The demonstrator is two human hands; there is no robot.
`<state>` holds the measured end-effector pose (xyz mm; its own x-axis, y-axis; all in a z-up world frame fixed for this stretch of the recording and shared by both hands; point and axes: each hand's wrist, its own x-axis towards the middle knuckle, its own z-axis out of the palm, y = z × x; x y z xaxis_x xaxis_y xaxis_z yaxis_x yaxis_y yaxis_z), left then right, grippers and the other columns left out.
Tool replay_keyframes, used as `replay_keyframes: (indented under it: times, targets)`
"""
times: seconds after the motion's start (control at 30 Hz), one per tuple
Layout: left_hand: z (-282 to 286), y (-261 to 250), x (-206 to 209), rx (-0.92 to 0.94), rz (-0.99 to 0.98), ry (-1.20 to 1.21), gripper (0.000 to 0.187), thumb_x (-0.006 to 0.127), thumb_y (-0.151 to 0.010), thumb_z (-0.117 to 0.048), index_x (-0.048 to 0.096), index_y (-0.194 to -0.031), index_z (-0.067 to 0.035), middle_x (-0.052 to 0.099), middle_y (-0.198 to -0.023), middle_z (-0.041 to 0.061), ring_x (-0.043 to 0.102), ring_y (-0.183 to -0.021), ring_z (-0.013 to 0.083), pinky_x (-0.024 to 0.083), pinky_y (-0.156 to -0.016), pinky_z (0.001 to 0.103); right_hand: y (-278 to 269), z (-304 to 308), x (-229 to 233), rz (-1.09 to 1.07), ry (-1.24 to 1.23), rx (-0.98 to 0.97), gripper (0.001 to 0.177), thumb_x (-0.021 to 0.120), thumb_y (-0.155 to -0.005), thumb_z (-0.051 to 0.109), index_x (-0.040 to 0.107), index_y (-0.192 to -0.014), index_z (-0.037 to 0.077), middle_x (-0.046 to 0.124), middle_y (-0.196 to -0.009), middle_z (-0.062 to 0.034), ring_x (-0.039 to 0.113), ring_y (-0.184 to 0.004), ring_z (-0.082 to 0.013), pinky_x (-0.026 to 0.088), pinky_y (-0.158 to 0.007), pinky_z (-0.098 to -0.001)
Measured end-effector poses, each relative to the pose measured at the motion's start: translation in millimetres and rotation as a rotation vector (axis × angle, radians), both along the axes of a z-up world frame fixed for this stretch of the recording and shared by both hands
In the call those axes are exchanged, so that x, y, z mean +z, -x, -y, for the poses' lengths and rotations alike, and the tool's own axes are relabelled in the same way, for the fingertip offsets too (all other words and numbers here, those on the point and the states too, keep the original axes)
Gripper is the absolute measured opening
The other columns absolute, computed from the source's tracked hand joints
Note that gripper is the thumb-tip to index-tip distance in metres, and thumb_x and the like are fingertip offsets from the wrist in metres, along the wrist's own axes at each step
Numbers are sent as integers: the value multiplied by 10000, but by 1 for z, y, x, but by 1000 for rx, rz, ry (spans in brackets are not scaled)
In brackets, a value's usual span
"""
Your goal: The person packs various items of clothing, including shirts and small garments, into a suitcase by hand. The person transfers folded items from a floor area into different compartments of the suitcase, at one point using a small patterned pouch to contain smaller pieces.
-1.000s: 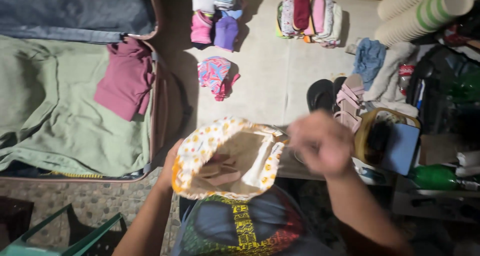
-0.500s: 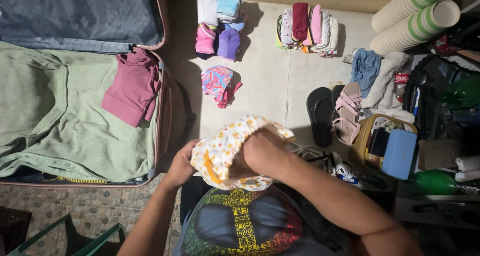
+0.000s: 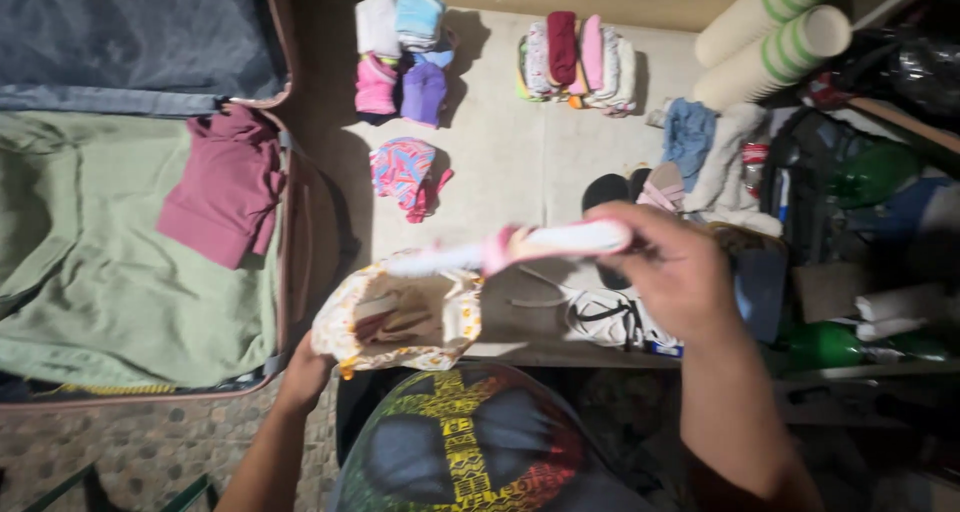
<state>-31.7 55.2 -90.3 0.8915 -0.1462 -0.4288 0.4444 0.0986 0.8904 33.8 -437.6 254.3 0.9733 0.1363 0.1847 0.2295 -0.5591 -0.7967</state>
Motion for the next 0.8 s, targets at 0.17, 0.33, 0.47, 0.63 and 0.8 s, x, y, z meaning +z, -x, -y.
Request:
replay_keyframes:
  times: [0.17,0.33,0.47,0.63,0.8]
  targets:
    - [22,2,36,-37,-11,103,435,499,-944,34,599,-1367,49,681,-1325,151,647,-1198,226,486,-1046,378,15,41,-80,30,-302,-356,435,716,-866,-111,679,-1274,34,715,-1173,-82,672,-1034,-160,542,-915,-294]
    - [65,-16,109,-98,-104,236,421,502,-951,-61,609,-1347,35,702,-1322,151,690,-1182,235,511,-1038,378,22,30,-160,325,113,-493,394,728,-820,-111,757,-1173,62,684,-1134,-99,678,-1093,-236,543,-951,-331]
    - [45,0,48,-102,-148,116,404,560,-928,-15,645,-1318,49,721,-1271,141,690,-1131,206,517,-1011,361,30,25,-234,352,269,-477,416,694,-770,-105,796,-1119,97,675,-1014,-76,621,-952,-249,517,-858,-365]
    - [39,13,26,-118,-127,59,372,621,-914,5,674,-1278,60,738,-1199,136,693,-1065,203,547,-959,370,48,24,-306,237,376,-405,366,687,-800,-54,789,-1078,160,662,-1045,-22,637,-1023,-247,550,-896,-378]
    - [43,21,28,-132,-113,69,355,630,-915,-17,687,-1261,42,748,-1197,113,697,-1055,170,545,-950,345,45,23,-318,113,438,-295,397,748,-790,294,687,-1150,140,602,-1165,-56,543,-1133,-313,473,-916,-463]
